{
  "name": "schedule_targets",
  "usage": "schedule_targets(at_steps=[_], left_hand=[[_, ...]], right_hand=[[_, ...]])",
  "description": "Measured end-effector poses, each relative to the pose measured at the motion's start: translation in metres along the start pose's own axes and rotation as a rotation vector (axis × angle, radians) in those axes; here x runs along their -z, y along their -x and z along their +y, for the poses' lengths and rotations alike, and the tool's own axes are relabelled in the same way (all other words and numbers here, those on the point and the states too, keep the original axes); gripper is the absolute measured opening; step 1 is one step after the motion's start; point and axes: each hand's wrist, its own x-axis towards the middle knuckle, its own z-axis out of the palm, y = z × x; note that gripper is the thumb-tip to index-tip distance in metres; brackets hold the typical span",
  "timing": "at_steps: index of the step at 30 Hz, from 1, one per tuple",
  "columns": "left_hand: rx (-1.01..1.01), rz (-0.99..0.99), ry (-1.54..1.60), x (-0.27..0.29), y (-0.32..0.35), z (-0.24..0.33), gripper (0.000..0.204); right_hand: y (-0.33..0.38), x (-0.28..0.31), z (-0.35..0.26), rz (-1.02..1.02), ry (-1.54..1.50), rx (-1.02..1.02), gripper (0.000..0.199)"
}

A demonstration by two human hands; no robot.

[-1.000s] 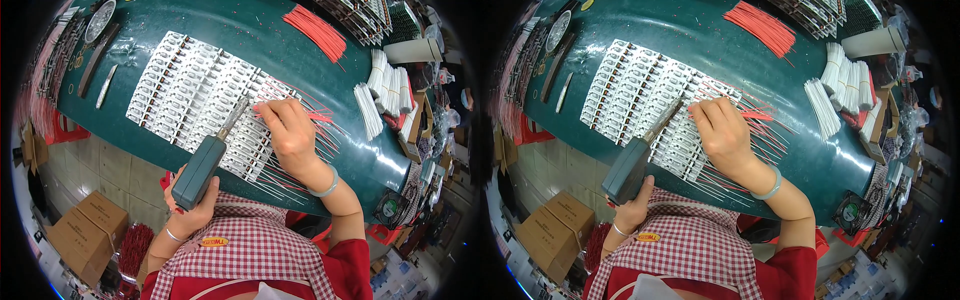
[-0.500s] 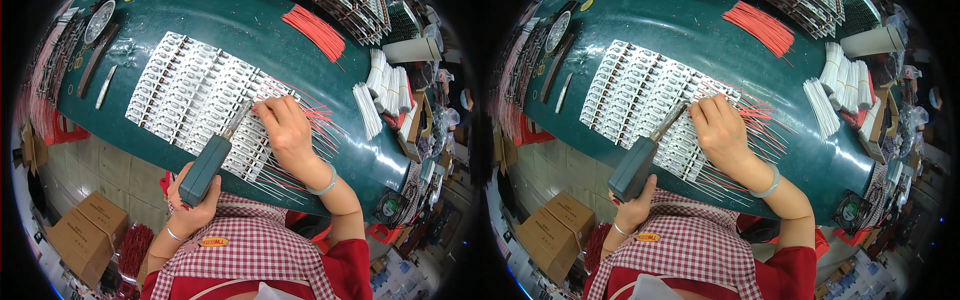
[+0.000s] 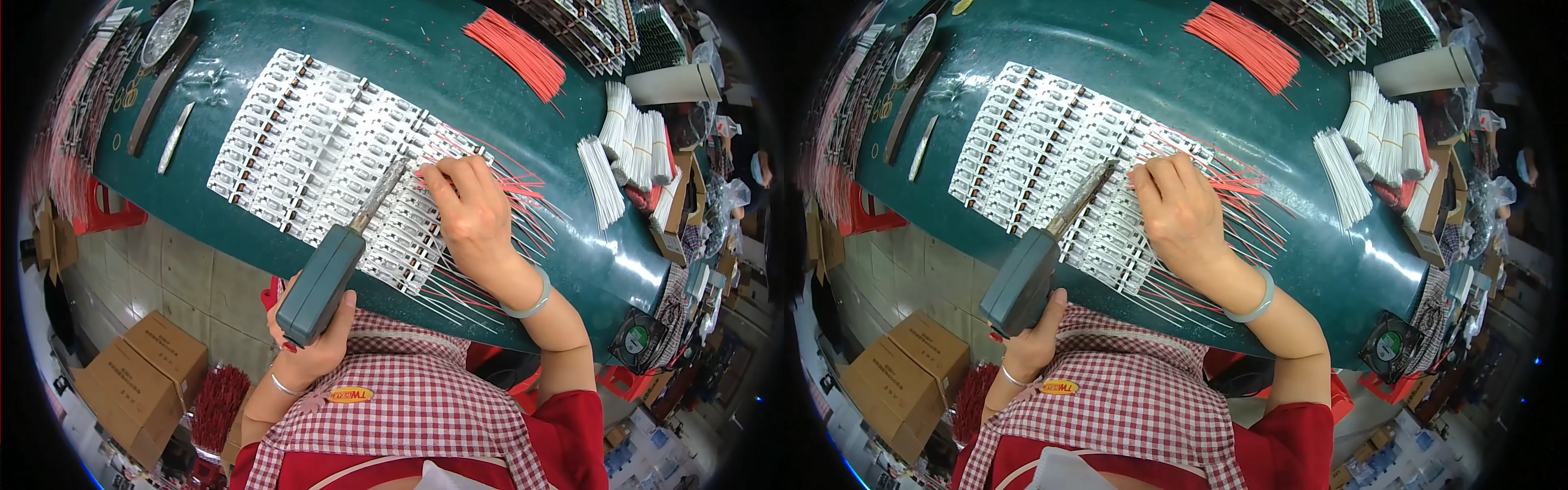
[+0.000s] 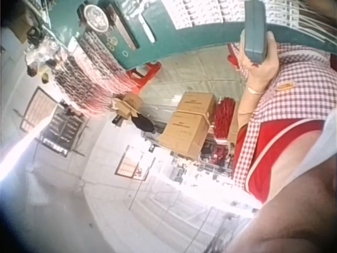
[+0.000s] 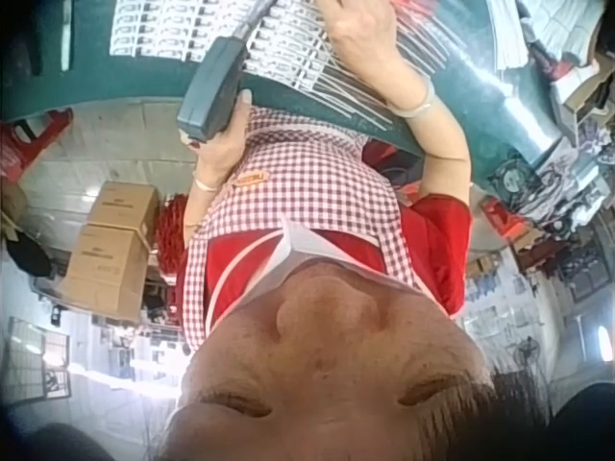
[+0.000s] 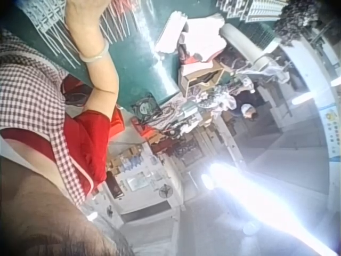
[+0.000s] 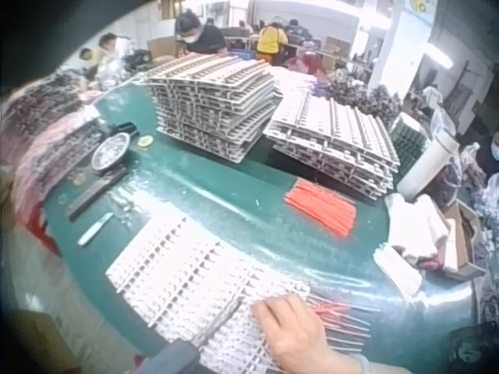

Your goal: The person solders individual red wires onto a large panel of circuit strips using a soldering iron.

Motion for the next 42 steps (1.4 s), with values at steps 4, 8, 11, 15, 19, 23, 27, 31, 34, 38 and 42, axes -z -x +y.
schedule_targets(at_steps=[4,8,11,15,19,23,27,31,34,38,42], left_hand=[[0.026,-0.016,0.01,0.002,0.0,0.002,0.021],[0.017,-0.032,-0.014,0.002,-0.002,0.004,0.021],[0.028,-0.025,0.019,0.0,-0.002,0.004,0.021],[0.063,-0.055,0.049,-0.002,-0.007,0.007,0.02],[-0.001,-0.082,0.026,-0.005,-0.008,0.003,0.019],[0.018,-0.063,0.019,-0.003,-0.012,0.008,0.02],[-0.005,-0.054,-0.04,0.001,-0.008,0.006,0.021],[0.017,-0.063,-0.029,0.002,-0.003,0.003,0.021],[0.096,-0.068,0.05,0.0,-0.002,0.005,0.022],[0.055,-0.117,0.001,0.001,-0.006,0.007,0.022],[0.042,-0.117,-0.008,0.0,-0.007,0.009,0.02]], right_hand=[[0.002,-0.001,0.001,0.034,0.001,0.007,0.035],[0.004,-0.002,0.002,0.066,-0.015,0.016,0.035],[0.006,-0.003,0.004,0.065,-0.004,0.021,0.032],[0.004,-0.002,0.006,0.06,0.025,0.025,0.03],[0.003,-0.002,0.005,0.044,0.029,0.015,0.03],[0.004,-0.003,0.006,0.041,-0.002,0.031,0.031],[0.005,0.002,0.001,0.032,-0.03,0.034,0.033],[0.008,-0.003,0.003,0.035,-0.044,0.051,0.033],[0.007,-0.002,0.001,0.023,-0.029,0.045,0.033],[0.005,0.0,0.0,0.011,-0.023,0.043,0.033],[0.004,0.0,-0.001,-0.002,-0.01,0.048,0.033]])
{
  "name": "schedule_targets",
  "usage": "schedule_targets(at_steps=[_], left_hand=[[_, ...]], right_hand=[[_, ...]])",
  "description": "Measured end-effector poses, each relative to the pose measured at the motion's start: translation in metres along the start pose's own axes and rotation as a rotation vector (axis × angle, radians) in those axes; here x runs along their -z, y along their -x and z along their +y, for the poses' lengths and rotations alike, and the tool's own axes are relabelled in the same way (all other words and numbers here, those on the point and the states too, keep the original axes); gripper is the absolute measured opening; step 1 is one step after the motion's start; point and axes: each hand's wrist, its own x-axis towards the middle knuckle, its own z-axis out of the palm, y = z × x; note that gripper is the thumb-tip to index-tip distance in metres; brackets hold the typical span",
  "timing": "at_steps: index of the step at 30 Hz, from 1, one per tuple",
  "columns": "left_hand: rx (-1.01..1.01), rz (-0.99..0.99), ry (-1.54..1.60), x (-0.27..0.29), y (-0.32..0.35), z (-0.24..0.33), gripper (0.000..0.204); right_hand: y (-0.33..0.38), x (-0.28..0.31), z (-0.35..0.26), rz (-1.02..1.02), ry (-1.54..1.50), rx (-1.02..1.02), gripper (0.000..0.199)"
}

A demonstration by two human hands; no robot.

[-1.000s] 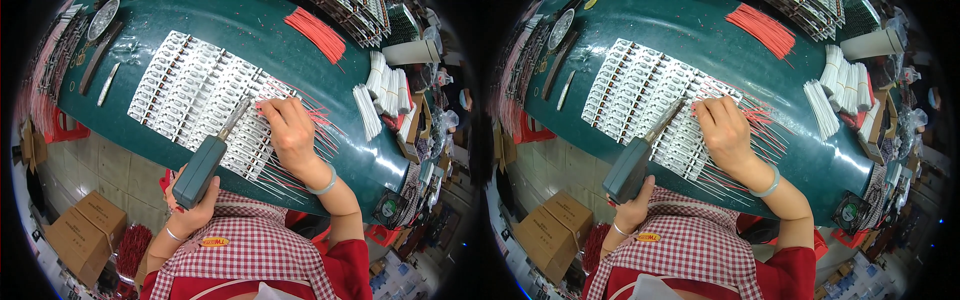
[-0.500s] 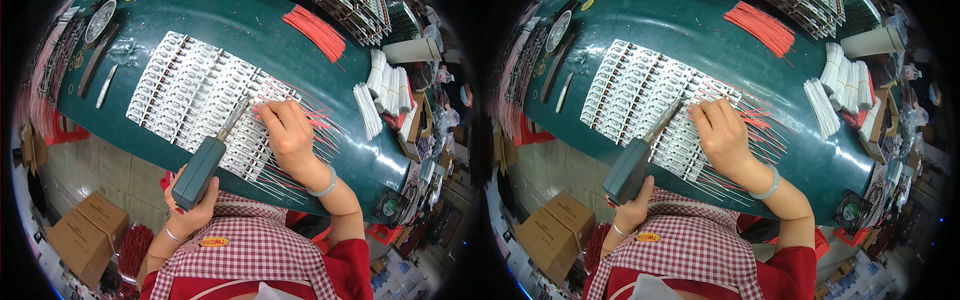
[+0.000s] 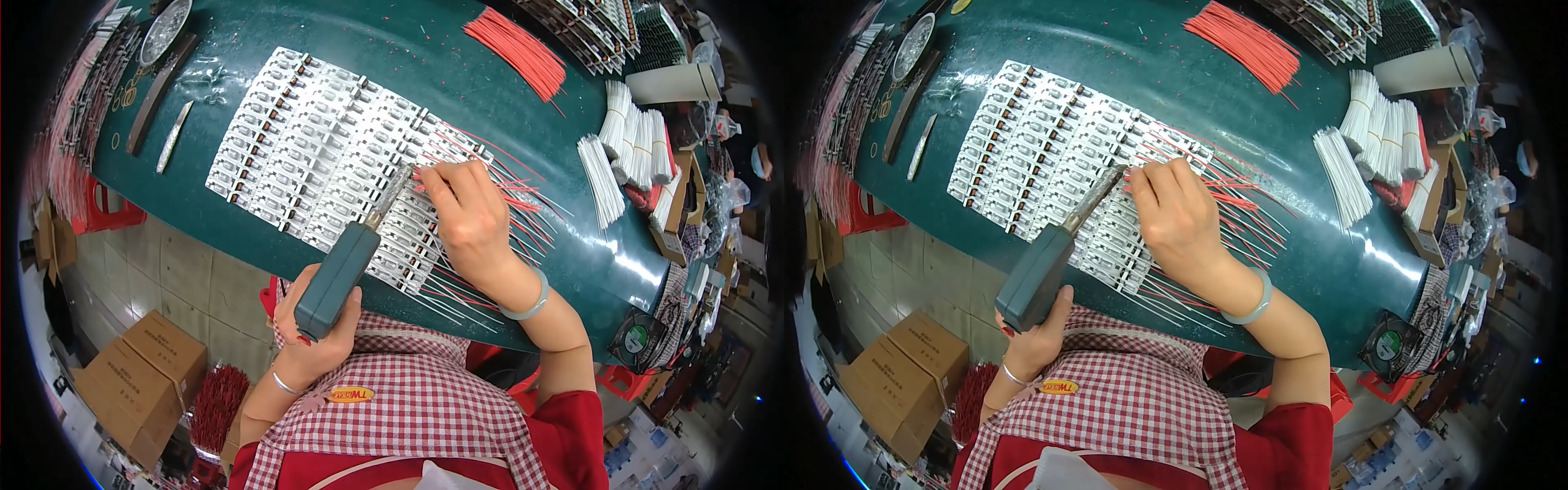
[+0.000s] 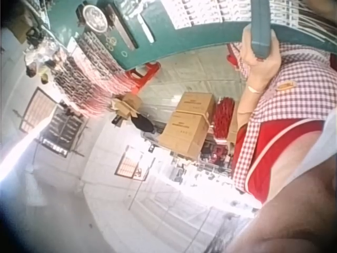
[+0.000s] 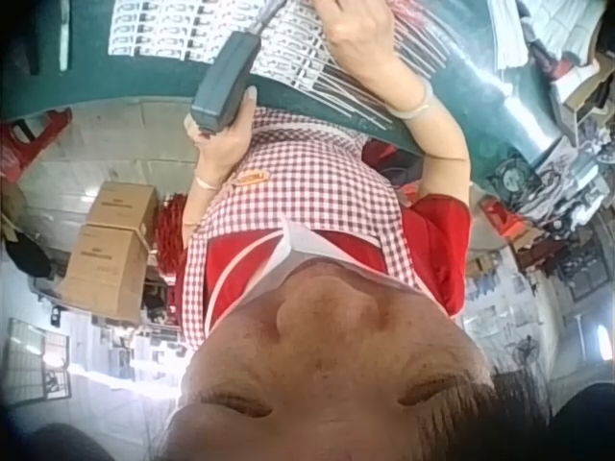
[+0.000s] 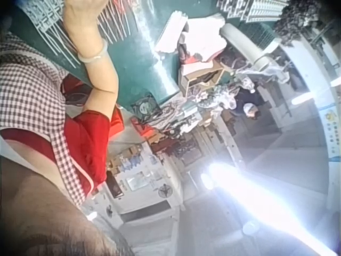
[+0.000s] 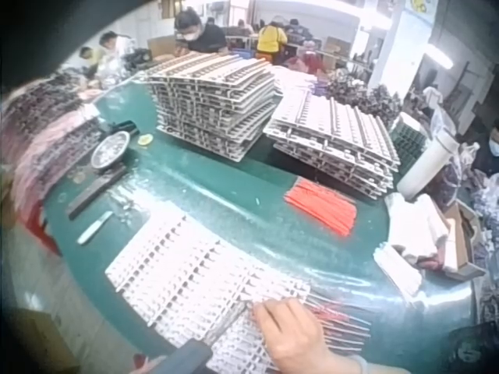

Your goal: The person solders individual red wires onto a large panel of circuit strips using a soldering iron.

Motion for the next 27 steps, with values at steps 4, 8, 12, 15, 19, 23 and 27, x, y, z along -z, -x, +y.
schedule_targets(at_steps=[4,8,12,15,19,23,27], left_hand=[[-0.061,-0.02,-0.043,0.0,-0.001,-0.002,0.019],[-0.03,0.019,-0.009,-0.001,0.01,-0.01,0.019],[0.034,0.092,0.05,-0.002,0.017,-0.016,0.021],[0.016,0.109,0.046,0.001,0.019,-0.016,0.021],[0.026,0.083,0.038,0.003,0.024,-0.02,0.022],[-0.007,0.077,-0.009,0.003,0.026,-0.022,0.021],[-0.001,0.063,0.008,0.003,0.025,-0.018,0.02]], right_hand=[[-0.001,0.001,0.0,-0.009,0.014,0.002,0.032],[-0.001,0.001,-0.001,-0.015,0.02,-0.006,0.03],[0.0,0.0,-0.002,-0.015,0.023,-0.015,0.029],[0.0,-0.001,-0.001,0.001,0.029,-0.009,0.03],[0.001,-0.002,0.0,0.024,0.021,-0.005,0.032],[0.004,0.001,-0.008,0.091,-0.005,-0.009,0.035],[0.007,-0.001,-0.009,0.048,-0.005,0.002,0.034]])
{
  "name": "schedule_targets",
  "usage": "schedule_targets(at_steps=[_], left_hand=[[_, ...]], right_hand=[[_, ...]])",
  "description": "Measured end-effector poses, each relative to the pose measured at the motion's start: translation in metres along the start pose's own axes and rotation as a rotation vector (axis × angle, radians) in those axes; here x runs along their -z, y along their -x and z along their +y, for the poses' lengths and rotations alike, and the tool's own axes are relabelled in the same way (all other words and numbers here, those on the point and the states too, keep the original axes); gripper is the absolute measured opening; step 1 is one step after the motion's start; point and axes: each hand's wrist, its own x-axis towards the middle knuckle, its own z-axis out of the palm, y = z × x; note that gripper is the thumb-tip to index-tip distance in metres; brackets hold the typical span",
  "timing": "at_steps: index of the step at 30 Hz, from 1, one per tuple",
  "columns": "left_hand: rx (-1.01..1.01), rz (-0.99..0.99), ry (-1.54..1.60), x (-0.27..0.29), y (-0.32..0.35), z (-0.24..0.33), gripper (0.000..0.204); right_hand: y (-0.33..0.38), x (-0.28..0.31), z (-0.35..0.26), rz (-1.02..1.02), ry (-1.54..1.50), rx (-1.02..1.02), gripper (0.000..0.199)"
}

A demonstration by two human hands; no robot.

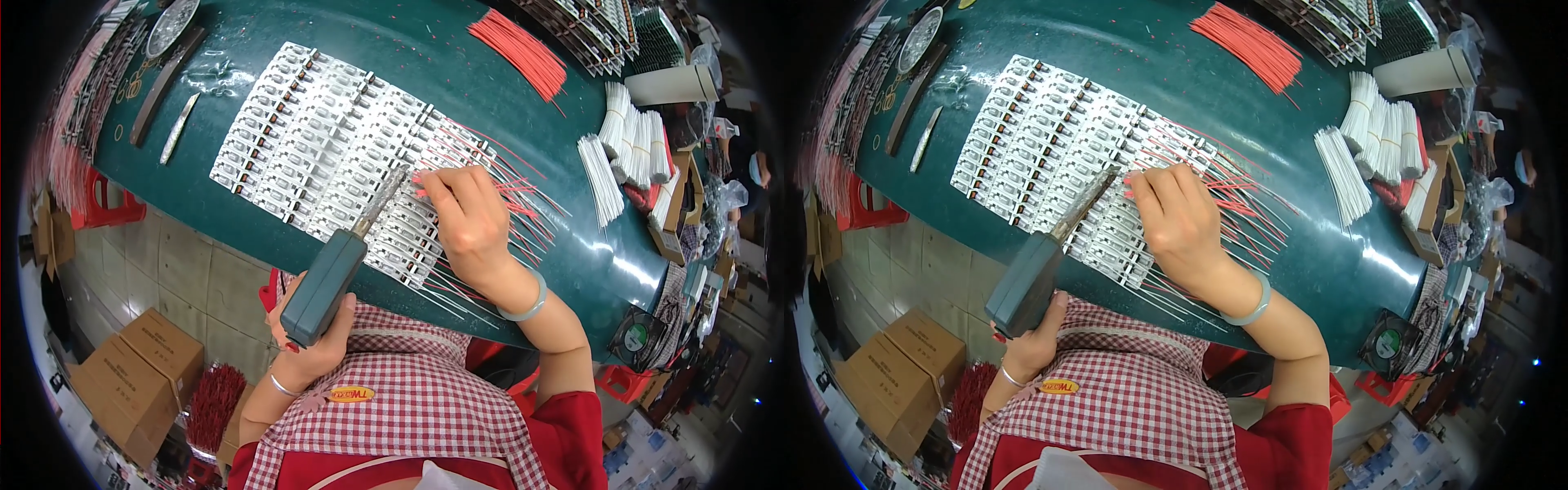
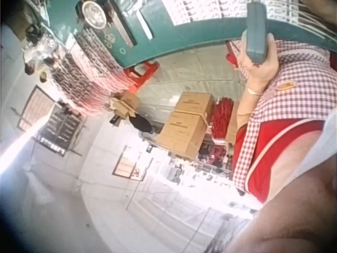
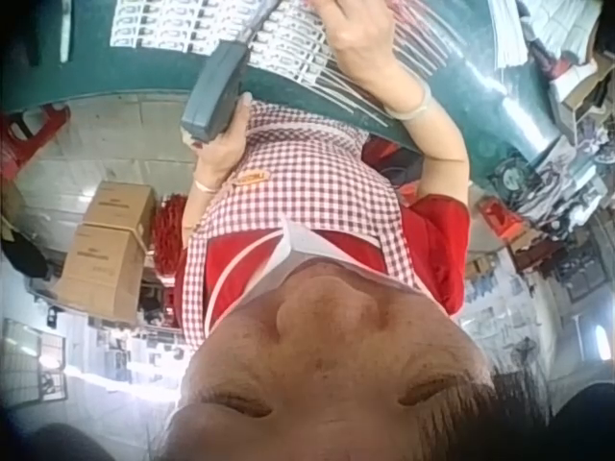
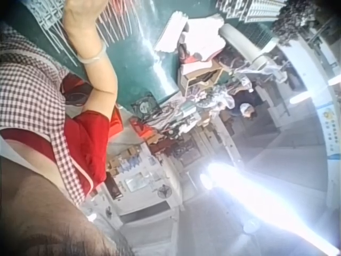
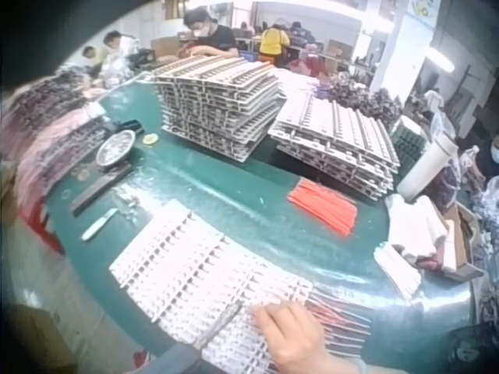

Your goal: The person solders individual red wires onto a large panel of circuit strips using a soldering iron.

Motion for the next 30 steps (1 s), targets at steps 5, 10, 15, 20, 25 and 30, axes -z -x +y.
schedule_targets(at_steps=[5,10,15,20,25,30], left_hand=[[0.003,-0.028,0.03,-0.001,-0.006,0.007,0.021],[0.068,-0.043,0.05,-0.002,-0.009,0.013,0.02],[0.027,-0.055,0.018,0.0,-0.011,0.012,0.017],[-0.043,-0.003,0.027,-0.002,-0.003,0.002,0.016],[-0.042,0.052,0.001,0.0,-0.003,0.005,0.017],[-0.041,0.028,-0.001,0.001,-0.003,0.005,0.018]], right_hand=[[-0.002,0.0,-0.001,-0.008,0.01,-0.007,0.034],[-0.004,0.0,-0.002,-0.004,0.017,-0.004,0.034],[-0.004,-0.001,-0.002,-0.015,0.022,0.0,0.034],[-0.005,0.002,-0.002,-0.046,0.029,0.005,0.027],[-0.004,0.002,-0.003,-0.051,0.033,0.006,0.027],[-0.004,0.001,-0.003,-0.045,0.057,0.003,0.028]])
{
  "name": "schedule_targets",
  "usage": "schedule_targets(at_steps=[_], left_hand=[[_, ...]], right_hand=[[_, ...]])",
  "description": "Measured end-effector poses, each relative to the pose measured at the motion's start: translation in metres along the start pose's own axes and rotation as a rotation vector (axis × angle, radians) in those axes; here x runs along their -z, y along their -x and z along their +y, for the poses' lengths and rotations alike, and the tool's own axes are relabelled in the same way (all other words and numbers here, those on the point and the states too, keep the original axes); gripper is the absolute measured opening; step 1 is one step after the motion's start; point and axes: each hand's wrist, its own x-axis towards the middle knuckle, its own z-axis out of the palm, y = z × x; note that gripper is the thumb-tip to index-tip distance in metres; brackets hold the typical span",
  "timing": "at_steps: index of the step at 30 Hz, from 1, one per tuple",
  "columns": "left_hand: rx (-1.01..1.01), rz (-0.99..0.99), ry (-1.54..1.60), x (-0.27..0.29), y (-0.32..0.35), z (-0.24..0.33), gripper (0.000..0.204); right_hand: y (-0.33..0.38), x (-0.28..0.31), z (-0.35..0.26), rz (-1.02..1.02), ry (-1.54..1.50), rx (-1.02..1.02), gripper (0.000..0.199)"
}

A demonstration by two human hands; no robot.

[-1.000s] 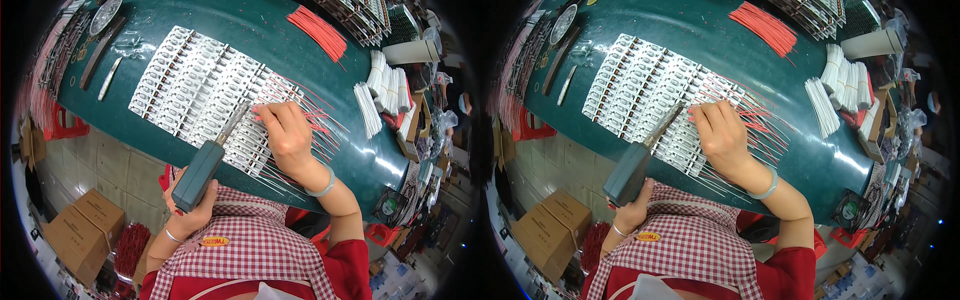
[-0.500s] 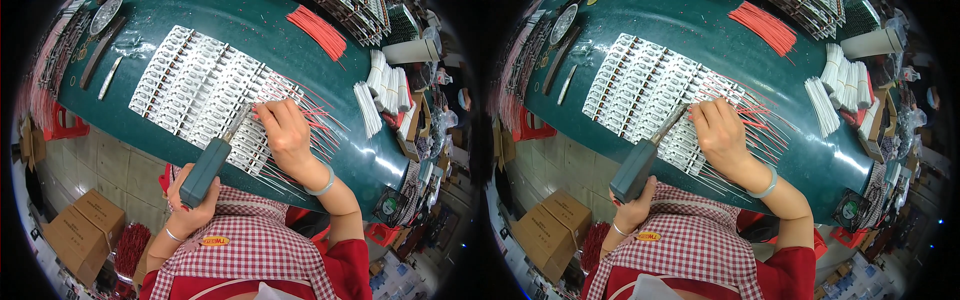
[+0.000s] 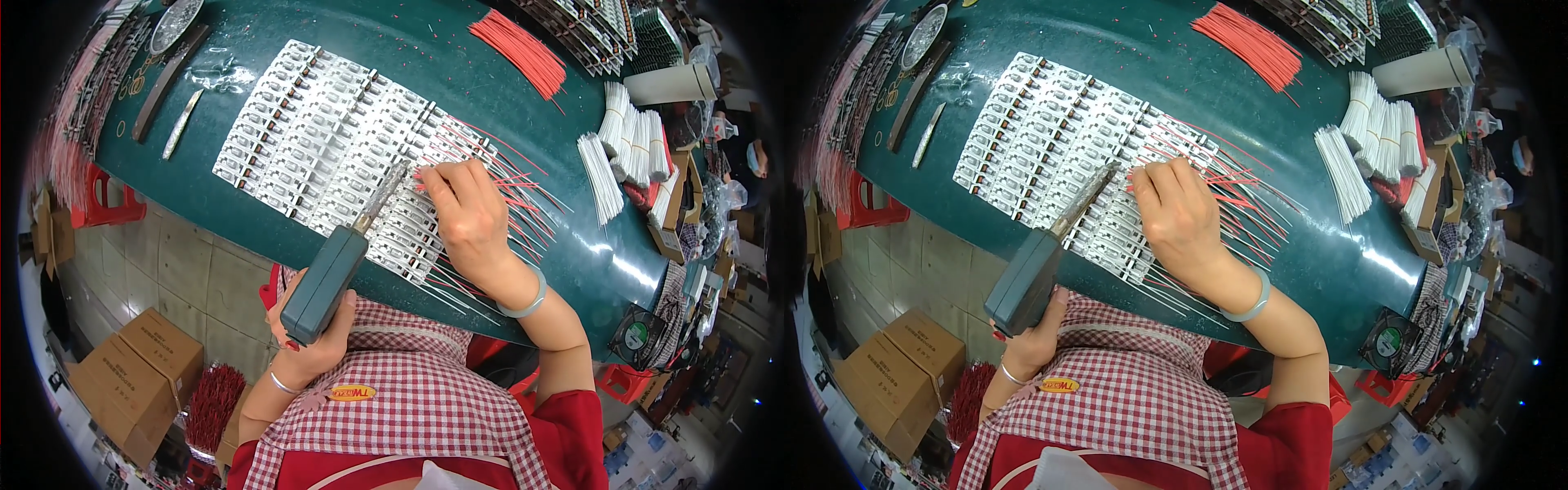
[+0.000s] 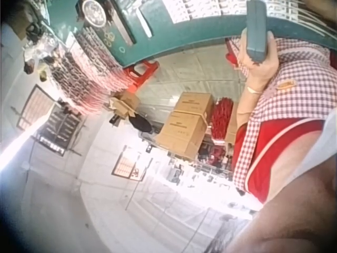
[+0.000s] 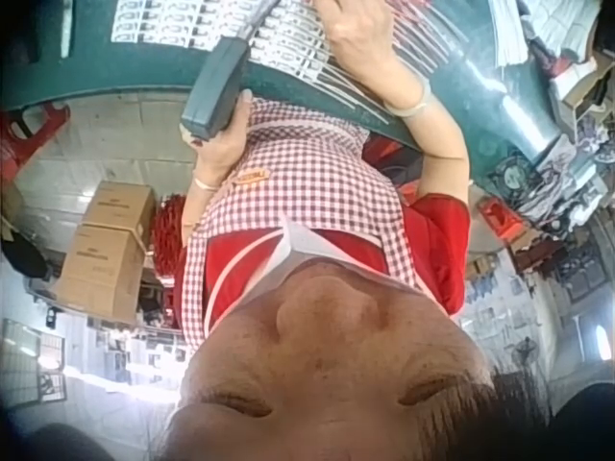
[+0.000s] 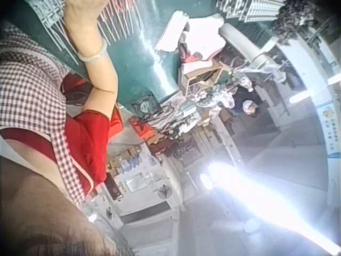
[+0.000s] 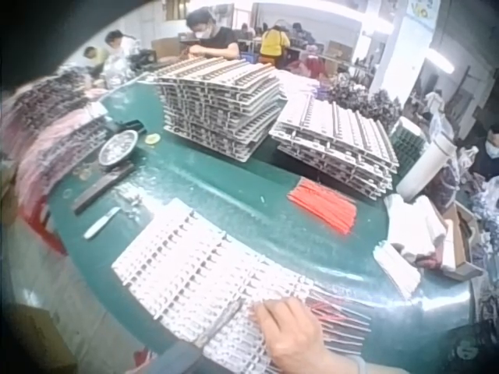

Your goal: The person solders individual red wires onto a large panel of circuit strips using a soldering iron.

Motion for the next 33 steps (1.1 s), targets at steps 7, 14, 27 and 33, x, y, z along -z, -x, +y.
schedule_targets(at_steps=[7,14,27,33], left_hand=[[0.043,-0.009,-0.014,0.003,0.013,-0.01,0.016],[0.039,-0.024,-0.006,0.004,0.012,-0.005,0.017],[0.034,-0.059,0.021,0.004,0.004,0.003,0.019],[0.048,-0.031,0.008,0.005,0.021,-0.011,0.019]], right_hand=[[0.006,0.002,-0.006,0.071,-0.062,0.023,0.033],[0.009,-0.002,-0.008,0.04,-0.05,0.02,0.035],[0.005,0.001,-0.01,-0.015,-0.033,0.013,0.033],[0.005,0.002,-0.011,-0.017,-0.018,0.004,0.033]])
